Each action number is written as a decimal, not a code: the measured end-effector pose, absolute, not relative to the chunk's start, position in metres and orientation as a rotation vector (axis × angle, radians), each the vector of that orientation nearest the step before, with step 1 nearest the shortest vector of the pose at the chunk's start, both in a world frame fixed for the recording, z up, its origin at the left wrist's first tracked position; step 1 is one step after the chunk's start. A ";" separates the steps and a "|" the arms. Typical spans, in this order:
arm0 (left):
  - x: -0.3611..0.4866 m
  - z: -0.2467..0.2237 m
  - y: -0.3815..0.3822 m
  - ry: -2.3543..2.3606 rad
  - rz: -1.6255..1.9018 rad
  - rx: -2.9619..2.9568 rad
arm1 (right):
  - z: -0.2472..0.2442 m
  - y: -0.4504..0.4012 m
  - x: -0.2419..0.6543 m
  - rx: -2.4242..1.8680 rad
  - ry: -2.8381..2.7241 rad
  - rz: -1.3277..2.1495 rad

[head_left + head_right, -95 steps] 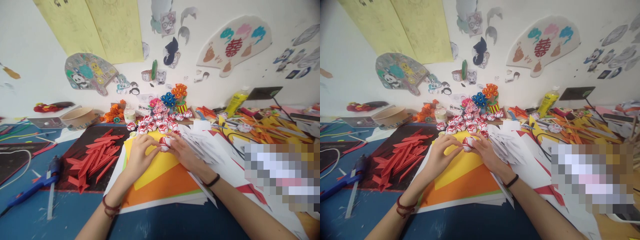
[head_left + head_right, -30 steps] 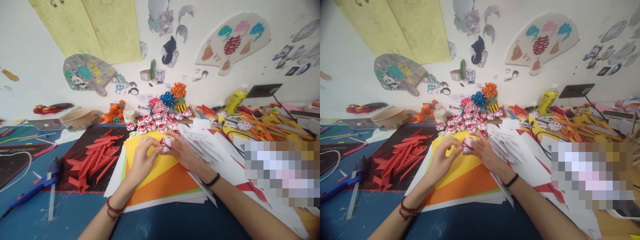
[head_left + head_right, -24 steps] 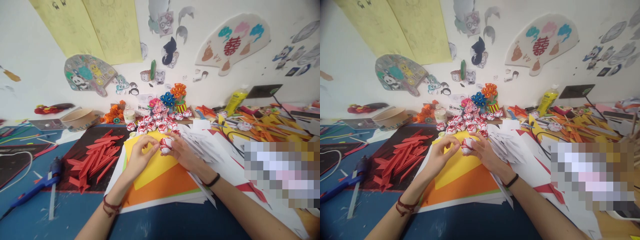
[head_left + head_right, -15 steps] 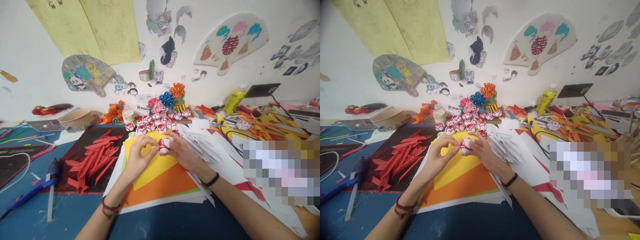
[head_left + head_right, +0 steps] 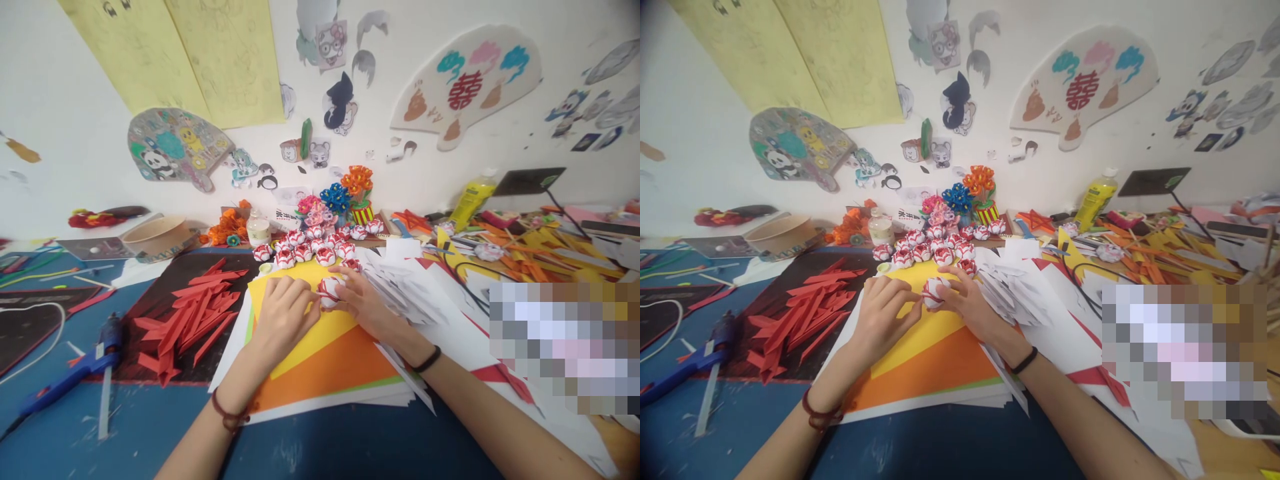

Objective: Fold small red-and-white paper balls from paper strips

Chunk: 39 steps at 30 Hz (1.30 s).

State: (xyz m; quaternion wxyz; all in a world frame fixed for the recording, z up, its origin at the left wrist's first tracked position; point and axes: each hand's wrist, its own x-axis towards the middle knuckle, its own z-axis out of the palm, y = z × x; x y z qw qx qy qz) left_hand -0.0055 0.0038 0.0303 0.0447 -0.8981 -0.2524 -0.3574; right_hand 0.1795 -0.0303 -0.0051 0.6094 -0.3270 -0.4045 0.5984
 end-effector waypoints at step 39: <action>0.002 0.034 0.000 -1.073 -1.606 -3.129 | -0.008 -0.030 0.182 -0.608 -0.934 1.458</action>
